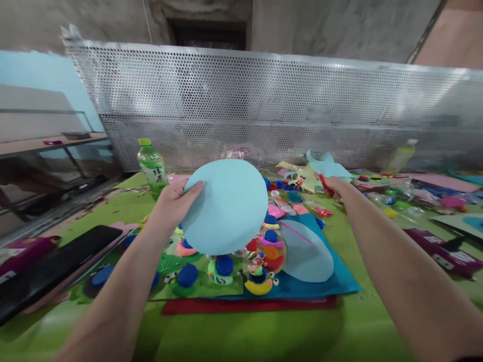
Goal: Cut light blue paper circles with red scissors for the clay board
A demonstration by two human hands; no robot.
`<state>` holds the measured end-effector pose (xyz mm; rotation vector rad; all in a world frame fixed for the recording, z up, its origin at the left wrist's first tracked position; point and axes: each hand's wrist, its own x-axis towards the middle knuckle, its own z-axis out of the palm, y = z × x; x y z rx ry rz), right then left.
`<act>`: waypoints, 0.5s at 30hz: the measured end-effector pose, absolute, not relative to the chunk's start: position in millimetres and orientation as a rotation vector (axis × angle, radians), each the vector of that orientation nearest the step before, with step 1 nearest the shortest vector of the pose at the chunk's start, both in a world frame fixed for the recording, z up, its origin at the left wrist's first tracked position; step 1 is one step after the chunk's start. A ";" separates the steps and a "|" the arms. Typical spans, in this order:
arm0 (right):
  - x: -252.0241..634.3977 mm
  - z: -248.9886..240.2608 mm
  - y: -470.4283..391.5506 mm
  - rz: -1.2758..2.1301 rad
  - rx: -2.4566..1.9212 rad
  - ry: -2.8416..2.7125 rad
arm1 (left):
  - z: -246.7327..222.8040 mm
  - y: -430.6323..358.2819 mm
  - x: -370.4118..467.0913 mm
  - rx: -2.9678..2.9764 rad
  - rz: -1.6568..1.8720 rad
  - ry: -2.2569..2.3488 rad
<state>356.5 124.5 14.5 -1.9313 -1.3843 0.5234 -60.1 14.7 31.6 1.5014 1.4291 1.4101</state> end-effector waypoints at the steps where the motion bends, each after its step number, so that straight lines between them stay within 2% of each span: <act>1: 357.7 14.3 120.1 0.611 -1.903 -1.360 | 32.7 13.9 -59.1 1.460 1.426 1.422; 8: 348.7 37.6 90.0 0.970 -1.613 -1.294 | 38.0 10.7 -55.6 1.280 1.505 1.348; 15: 264.5 30.3 47.0 1.178 -1.306 -1.392 | 31.4 16.8 -55.9 1.380 1.587 1.260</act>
